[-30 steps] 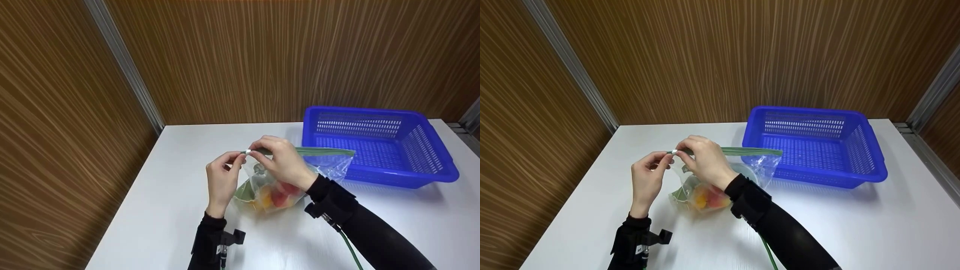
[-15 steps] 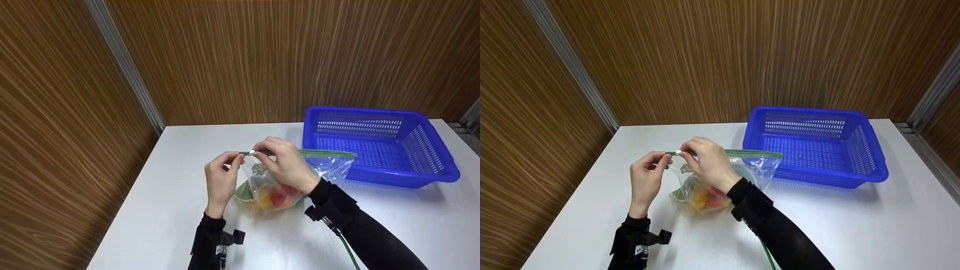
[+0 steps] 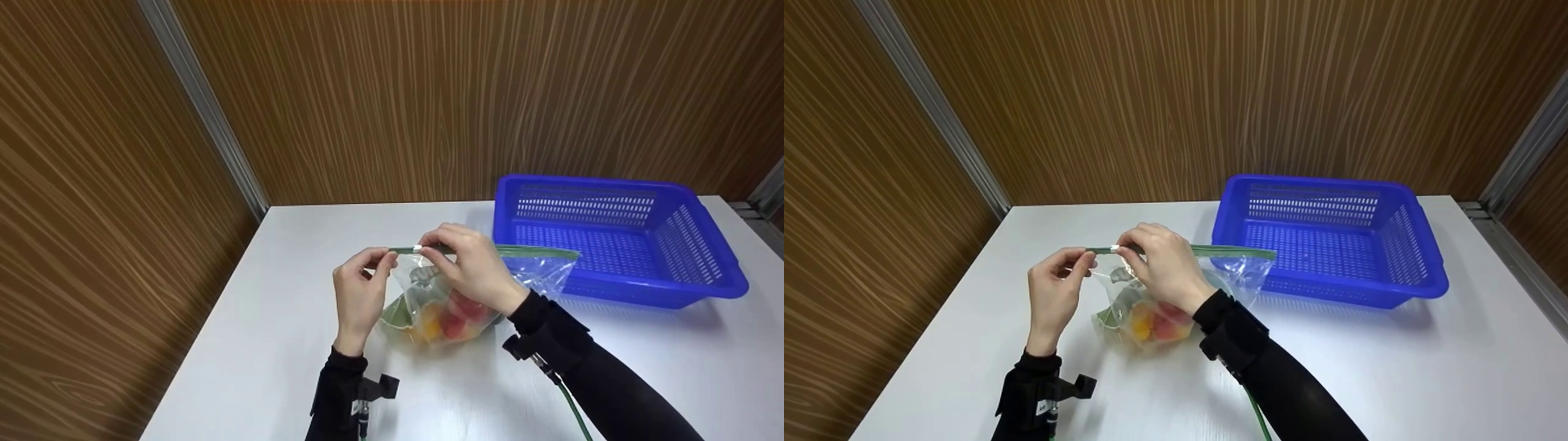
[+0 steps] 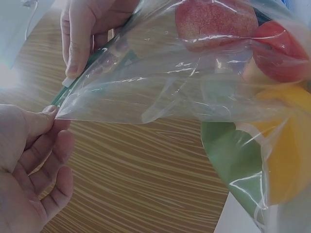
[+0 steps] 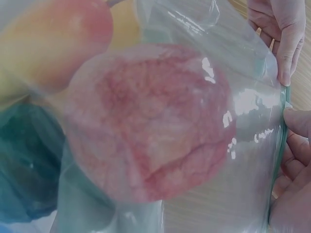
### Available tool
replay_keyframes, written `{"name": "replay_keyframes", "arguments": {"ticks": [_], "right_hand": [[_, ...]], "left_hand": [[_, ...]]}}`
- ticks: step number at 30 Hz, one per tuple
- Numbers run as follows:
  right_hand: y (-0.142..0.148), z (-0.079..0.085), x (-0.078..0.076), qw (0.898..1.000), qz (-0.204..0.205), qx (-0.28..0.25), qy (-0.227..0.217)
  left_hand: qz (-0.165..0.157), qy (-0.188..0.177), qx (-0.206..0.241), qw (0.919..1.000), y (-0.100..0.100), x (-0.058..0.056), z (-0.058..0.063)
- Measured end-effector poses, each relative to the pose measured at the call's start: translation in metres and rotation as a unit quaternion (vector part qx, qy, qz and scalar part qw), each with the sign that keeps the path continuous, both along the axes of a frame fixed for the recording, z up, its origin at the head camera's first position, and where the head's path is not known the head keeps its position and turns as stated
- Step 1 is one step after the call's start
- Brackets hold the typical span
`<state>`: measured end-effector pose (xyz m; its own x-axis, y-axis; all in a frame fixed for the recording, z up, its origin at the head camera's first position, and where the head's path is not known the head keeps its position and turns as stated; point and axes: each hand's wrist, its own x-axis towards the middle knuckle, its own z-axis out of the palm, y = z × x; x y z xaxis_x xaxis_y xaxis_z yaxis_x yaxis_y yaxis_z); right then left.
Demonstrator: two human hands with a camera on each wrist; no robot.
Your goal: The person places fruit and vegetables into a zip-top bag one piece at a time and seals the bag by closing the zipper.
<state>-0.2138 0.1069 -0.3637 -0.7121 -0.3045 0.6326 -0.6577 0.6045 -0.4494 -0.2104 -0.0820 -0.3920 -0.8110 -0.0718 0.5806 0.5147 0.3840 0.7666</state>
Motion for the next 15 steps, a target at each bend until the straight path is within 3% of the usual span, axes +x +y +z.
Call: {"name": "replay_keyframes", "arguments": {"ticks": [15], "right_hand": [[0.0094,-0.0013,0.0003,1.0,-0.017,0.006,-0.01]], "left_hand": [[0.0,-0.006,0.008,1.0,-0.0031,-0.0015,-0.0006]]}}
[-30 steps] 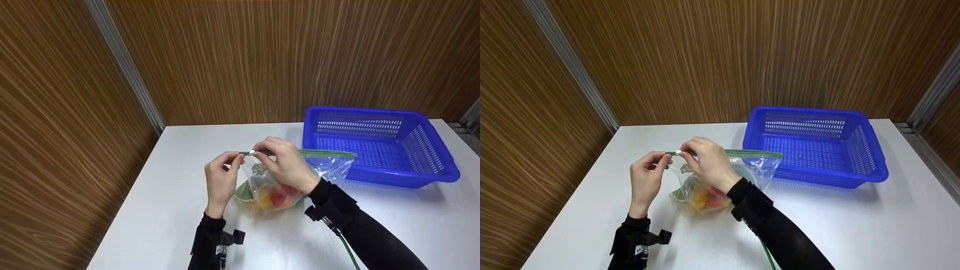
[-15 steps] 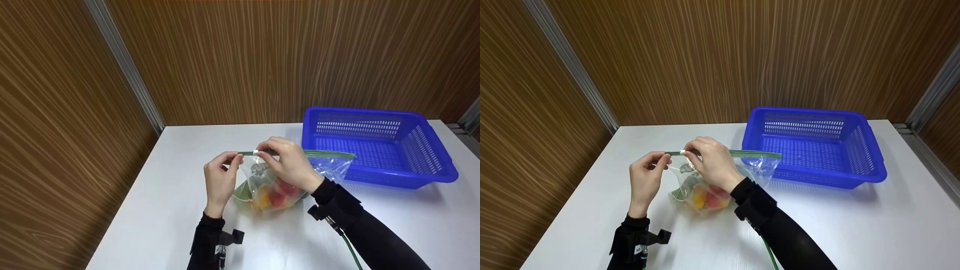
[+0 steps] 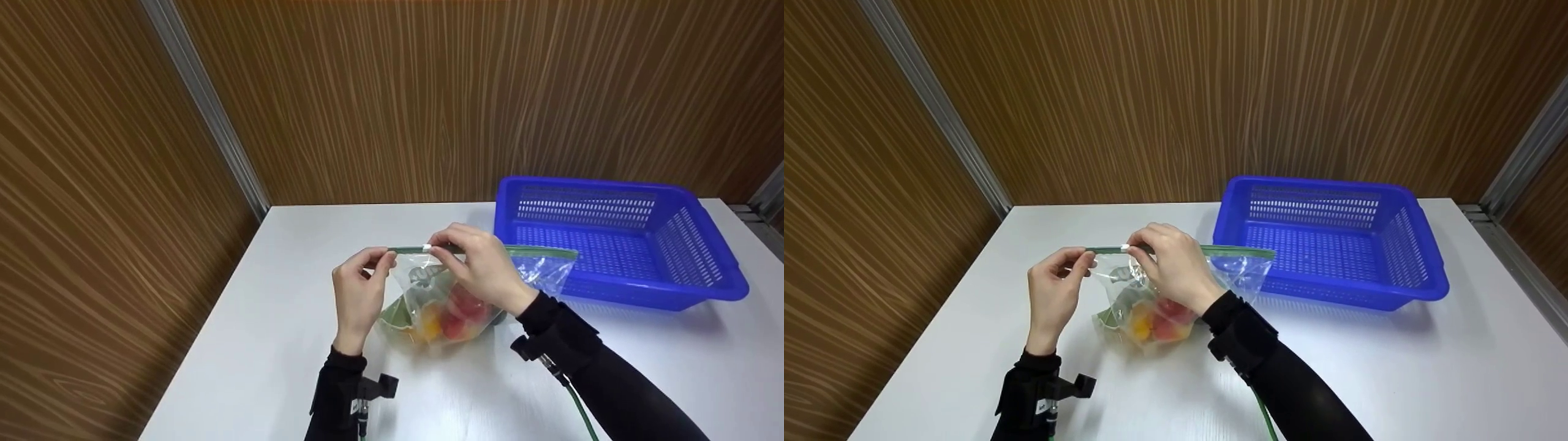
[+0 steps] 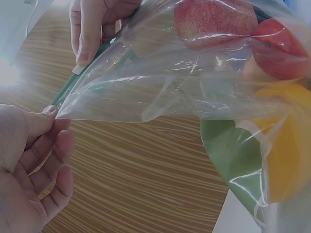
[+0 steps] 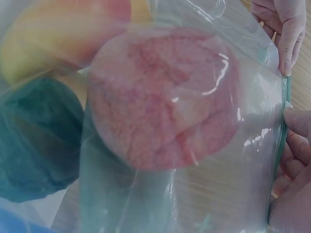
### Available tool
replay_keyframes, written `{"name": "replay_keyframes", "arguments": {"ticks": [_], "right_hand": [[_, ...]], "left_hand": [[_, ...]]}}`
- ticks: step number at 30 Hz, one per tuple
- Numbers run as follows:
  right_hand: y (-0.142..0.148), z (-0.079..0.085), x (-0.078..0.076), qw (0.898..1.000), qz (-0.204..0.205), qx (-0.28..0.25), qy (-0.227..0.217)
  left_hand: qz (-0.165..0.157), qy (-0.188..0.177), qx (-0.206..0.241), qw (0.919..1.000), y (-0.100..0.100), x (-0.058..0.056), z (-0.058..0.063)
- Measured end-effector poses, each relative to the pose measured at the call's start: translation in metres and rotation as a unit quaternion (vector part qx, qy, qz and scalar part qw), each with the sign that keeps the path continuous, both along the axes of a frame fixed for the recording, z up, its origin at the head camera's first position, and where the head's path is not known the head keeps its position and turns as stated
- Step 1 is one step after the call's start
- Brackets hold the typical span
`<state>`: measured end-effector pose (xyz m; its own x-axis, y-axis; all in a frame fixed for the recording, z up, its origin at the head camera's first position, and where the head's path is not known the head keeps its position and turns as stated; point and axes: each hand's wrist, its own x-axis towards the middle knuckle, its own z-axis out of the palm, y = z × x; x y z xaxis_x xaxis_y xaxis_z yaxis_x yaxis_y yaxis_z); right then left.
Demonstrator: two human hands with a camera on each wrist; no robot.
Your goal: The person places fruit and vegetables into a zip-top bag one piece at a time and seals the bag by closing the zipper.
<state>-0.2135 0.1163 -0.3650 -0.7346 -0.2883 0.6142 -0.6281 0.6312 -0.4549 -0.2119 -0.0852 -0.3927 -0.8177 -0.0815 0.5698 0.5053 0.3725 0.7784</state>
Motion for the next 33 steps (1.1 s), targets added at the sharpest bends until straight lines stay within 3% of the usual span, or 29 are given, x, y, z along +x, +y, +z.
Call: {"name": "replay_keyframes", "arguments": {"ticks": [11,33], "right_hand": [[0.012,-0.004,0.0,1.0,-0.01,0.003,0.004],[0.044,-0.012,0.003,0.998,-0.053,0.0,-0.014]], "left_hand": [[0.002,0.012,-0.002,0.9999,-0.002,-0.001,-0.002],[0.015,0.001,0.008,0.9999,-0.005,-0.005,-0.004]]}}
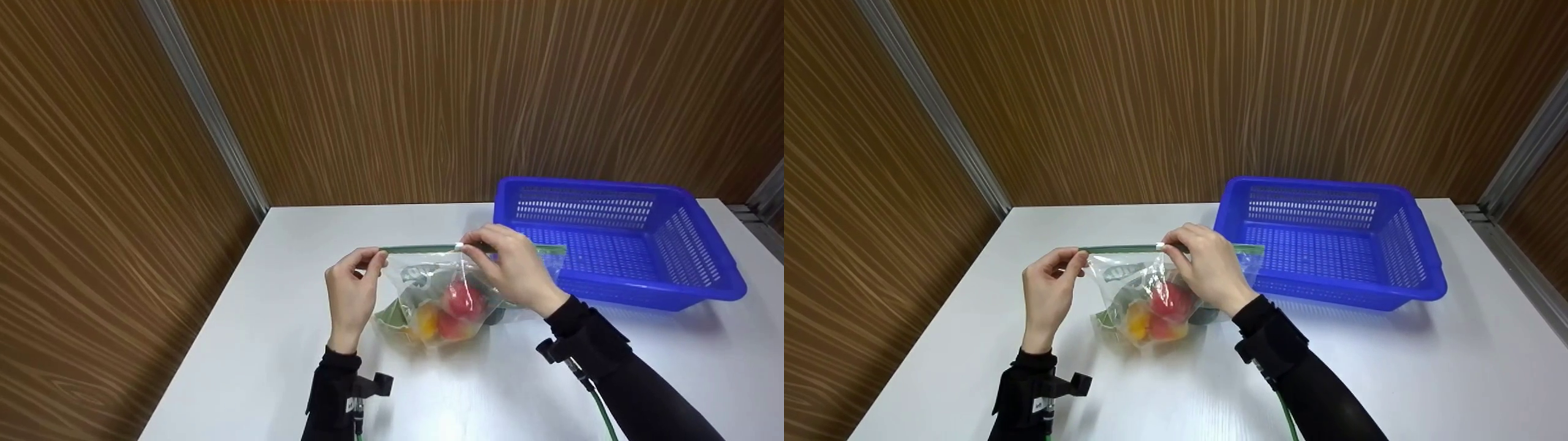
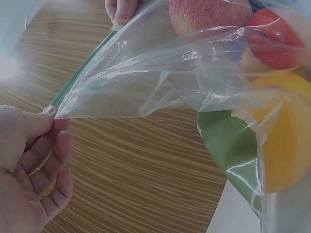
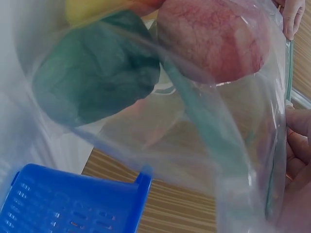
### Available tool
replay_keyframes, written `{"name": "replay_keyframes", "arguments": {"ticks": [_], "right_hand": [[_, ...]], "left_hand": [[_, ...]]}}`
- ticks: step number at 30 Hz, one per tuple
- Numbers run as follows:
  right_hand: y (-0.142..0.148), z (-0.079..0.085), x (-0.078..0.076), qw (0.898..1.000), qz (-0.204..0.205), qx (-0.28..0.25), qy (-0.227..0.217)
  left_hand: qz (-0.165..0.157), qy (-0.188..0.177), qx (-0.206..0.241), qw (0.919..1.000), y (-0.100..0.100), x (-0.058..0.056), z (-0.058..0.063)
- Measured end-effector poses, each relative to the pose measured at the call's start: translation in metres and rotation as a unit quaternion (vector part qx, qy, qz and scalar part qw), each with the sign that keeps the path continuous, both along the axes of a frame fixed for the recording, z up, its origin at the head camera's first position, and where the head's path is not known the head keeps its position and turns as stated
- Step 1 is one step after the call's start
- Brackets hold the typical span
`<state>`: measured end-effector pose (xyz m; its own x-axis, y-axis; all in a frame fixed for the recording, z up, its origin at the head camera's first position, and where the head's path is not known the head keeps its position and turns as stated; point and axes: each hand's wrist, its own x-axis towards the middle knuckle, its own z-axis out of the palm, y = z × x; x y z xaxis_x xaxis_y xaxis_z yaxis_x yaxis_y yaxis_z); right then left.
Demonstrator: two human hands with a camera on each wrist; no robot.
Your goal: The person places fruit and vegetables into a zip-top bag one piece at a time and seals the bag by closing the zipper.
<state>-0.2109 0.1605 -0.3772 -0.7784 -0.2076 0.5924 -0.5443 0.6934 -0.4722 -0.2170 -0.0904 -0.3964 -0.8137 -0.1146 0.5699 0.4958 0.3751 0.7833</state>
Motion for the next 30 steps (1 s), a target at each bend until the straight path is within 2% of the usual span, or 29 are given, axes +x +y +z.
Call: {"name": "replay_keyframes", "arguments": {"ticks": [6,12,19,30], "right_hand": [[0.009,-0.005,0.003,0.998,-0.021,0.015,0.051],[0.017,-0.01,0.005,0.997,-0.035,0.01,0.064],[0.031,-0.014,0.012,0.994,-0.044,0.001,0.101],[0.043,-0.018,0.021,0.992,-0.074,-0.002,0.099]], "left_hand": [[-0.005,0.001,-0.002,1.0,0.0,-0.001,-0.002],[-0.007,-0.001,-0.005,1.0,0.0,0.0,-0.004],[-0.01,-0.002,-0.01,0.9999,0.001,-0.001,-0.004],[-0.009,-0.006,-0.011,0.9999,0.0,0.0,-0.002]]}}
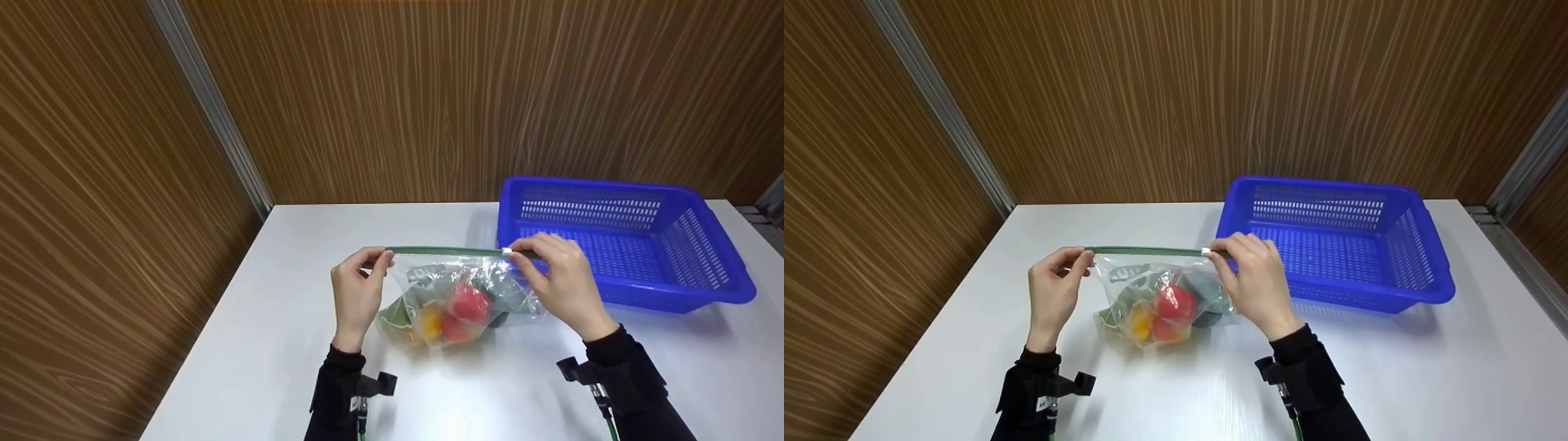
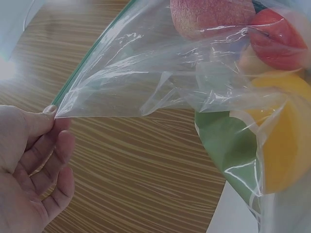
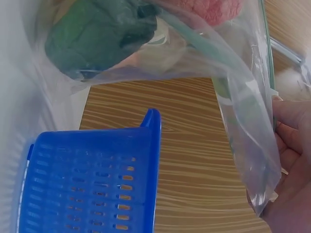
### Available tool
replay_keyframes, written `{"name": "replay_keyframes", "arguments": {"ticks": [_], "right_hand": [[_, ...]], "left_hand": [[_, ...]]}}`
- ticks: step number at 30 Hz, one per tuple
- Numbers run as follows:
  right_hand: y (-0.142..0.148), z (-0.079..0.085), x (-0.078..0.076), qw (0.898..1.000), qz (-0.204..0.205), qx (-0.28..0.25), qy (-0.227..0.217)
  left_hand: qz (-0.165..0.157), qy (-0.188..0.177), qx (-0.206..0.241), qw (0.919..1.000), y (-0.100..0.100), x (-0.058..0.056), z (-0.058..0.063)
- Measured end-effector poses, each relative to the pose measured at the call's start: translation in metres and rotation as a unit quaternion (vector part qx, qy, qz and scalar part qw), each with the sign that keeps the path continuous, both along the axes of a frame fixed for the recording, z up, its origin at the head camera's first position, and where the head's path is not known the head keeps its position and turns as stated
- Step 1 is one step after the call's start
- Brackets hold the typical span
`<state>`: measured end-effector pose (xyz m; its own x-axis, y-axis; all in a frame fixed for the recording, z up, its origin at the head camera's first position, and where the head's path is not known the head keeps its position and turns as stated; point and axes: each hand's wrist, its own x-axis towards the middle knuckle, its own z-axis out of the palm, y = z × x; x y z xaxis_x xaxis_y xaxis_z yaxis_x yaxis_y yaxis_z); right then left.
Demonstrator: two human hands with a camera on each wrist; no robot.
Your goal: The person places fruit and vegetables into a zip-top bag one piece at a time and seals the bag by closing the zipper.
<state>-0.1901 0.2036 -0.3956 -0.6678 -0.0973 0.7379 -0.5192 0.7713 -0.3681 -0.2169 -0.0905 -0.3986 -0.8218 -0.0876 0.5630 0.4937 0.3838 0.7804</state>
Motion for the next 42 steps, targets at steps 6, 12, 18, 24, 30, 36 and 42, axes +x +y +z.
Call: {"name": "replay_keyframes", "arguments": {"ticks": [6,12,18,24,30,36,42], "right_hand": [[0.006,-0.001,0.003,1.0,-0.004,-0.006,0.006],[0.01,0.0,0.003,1.0,-0.008,-0.013,0.008],[0.011,0.0,0.004,1.0,-0.012,-0.012,-0.009],[0.013,0.0,0.003,0.999,-0.016,-0.011,-0.026],[0.018,0.0,0.003,0.999,-0.02,-0.012,-0.033],[0.024,0.0,0.003,1.0,-0.026,-0.01,-0.012],[0.03,-0.001,0.003,0.999,-0.039,-0.008,-0.019]], "left_hand": [[0.0,0.0,-0.003,1.0,0.0,0.0,0.001],[0.009,-0.004,-0.003,0.9999,-0.002,0.0,0.002],[0.009,-0.006,-0.001,0.9999,-0.004,0.0,0.002],[0.012,-0.007,0.001,0.9999,-0.006,-0.001,0.001],[0.015,-0.009,0.0,0.9998,-0.009,-0.002,0.0],[0.021,-0.013,0.004,0.9997,-0.012,-0.005,-0.001],[0.025,-0.022,0.013,0.9993,-0.016,-0.006,-0.003]]}}
